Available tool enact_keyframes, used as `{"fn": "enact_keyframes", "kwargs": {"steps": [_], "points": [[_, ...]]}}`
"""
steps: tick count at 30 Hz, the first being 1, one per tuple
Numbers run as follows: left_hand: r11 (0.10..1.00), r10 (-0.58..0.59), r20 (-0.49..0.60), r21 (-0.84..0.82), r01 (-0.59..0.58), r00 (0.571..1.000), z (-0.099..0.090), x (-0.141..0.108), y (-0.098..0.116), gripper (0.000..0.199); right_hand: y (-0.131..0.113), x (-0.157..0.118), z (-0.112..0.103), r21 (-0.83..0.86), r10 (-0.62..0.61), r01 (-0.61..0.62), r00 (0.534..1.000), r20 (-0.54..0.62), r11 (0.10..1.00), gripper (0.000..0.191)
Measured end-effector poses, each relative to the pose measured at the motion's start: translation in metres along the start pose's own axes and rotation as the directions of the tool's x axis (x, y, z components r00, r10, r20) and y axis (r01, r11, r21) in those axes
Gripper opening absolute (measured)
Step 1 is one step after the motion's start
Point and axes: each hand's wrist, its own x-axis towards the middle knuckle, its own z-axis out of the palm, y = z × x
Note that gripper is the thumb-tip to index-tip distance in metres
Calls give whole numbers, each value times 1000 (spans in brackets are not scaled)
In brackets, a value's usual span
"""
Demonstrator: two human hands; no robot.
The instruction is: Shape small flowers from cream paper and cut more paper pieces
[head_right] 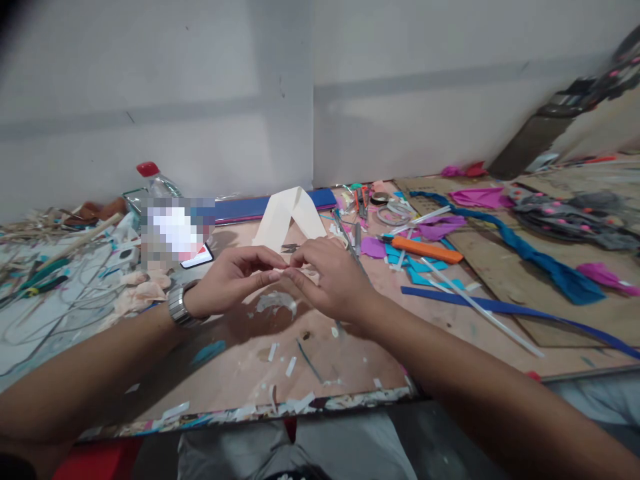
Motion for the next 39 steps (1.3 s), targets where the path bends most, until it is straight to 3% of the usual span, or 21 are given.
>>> {"fn": "enact_keyframes", "kwargs": {"steps": [14, 29, 34, 39], "points": [[974, 2, -14, -228, -5, 1000, 3, 4, 2, 36, 4, 1, 2, 21, 89, -88, 996, -22, 996, 28], [969, -5, -15, -245, 2, 1000, 2, 3, 2, 32, 4, 0, 2, 30, 92, -91, 994, -50, 995, 31], [981, -11, 45, -191, 20, 999, 2, 1, 2, 38, 3, 0, 2, 29, 84, -82, 994, -69, 996, 32], [988, 57, 88, -147, -44, 995, 2, -1, 1, 43, -1, 1, 2, 12, 82, -81, 990, -111, 997, 32]]}}
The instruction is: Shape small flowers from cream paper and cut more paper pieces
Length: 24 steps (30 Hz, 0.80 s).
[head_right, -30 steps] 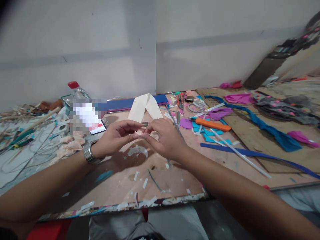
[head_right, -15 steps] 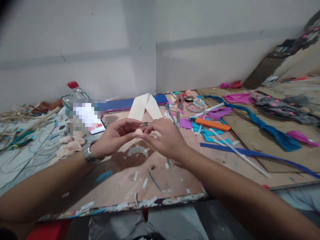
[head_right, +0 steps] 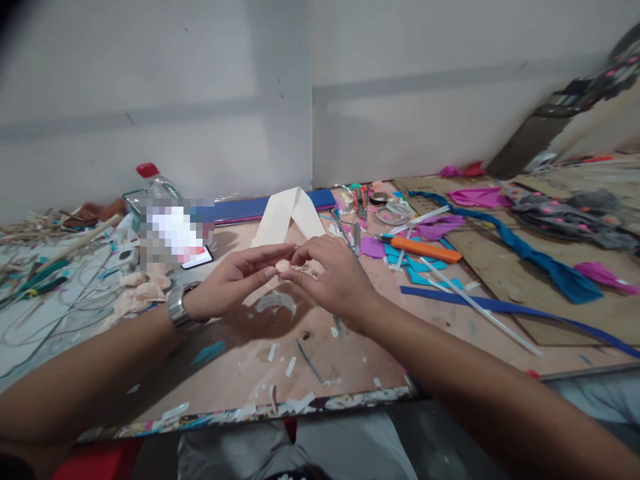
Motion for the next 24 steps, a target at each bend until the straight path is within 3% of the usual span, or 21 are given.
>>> {"fn": "enact_keyframes", "kwargs": {"steps": [13, 16, 19, 24], "points": [[996, 30, 43, 77, -33, 999, 4, -3, -1, 52, -3, -2, 1, -30, -58, 58, 998, 10, 998, 29], [990, 50, -25, 132, -47, 998, 3, -1, -1, 49, -1, -3, 1, -37, -57, 57, 998, 7, 998, 30], [971, 71, -133, 238, -37, 989, 1, 0, 0, 33, -2, -3, 0, -18, -41, 41, 999, -16, 999, 28], [958, 110, -123, 276, -72, 986, 0, 0, 0, 25, -5, -4, -1, -4, -44, 44, 999, -26, 999, 30]]}}
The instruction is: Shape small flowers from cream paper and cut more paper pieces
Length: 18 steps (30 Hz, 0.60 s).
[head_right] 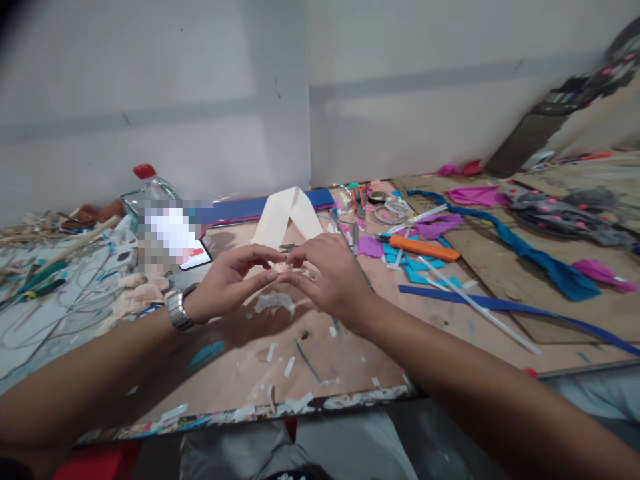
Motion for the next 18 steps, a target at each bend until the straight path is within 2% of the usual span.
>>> {"fn": "enact_keyframes", "kwargs": {"steps": [6, 10, 14, 18], "points": [[994, -12, 11, -109, 13, 1000, 4, -2, 2, 24, 3, 1, 0, -7, -49, 49, 999, 13, 999, 30], [993, -47, 5, -104, 48, 999, 3, -2, 3, 18, 5, 2, 0, -21, -68, 69, 996, 54, 997, 31], [991, -86, -37, -102, 81, 996, 1, -1, 1, 15, 5, 2, 0, -40, -64, 68, 995, 80, 997, 21], [994, -65, -36, -92, 62, 997, 1, -1, -1, 12, 5, 1, 1, -56, -82, 87, 992, 91, 995, 18]]}}
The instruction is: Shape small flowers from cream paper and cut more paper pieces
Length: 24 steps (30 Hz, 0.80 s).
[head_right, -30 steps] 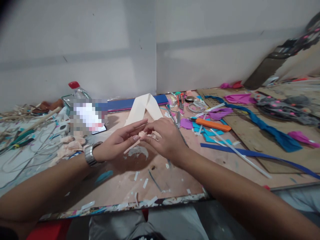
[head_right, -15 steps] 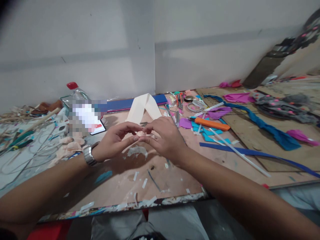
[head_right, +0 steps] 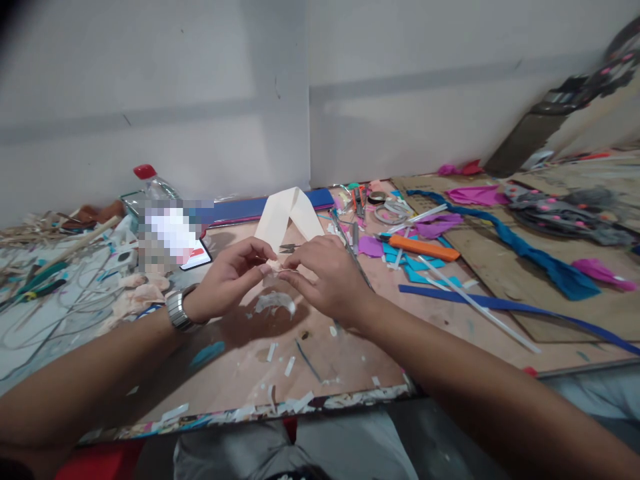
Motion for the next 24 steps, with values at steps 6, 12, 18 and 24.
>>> {"fn": "enact_keyframes", "kwargs": {"steps": [6, 12, 18, 24], "points": [[1000, 6, 19, 17, -6, 1000, 0, -1, -1, 9, -1, 0, 0, 44, -12, 13, 1000, -21, 999, 16], [998, 42, 40, 50, -44, 998, 0, -1, 0, 12, -4, 1, 0, 51, 17, -17, 1000, -18, 999, 17], [994, 43, 19, 102, -45, 999, 2, -1, 2, 20, -3, 1, 1, 66, 27, -26, 1000, -12, 997, 18], [999, 7, 4, 53, -7, 1000, 3, 0, 1, 22, 0, 1, 1, 52, 21, -20, 999, -29, 998, 18]]}}
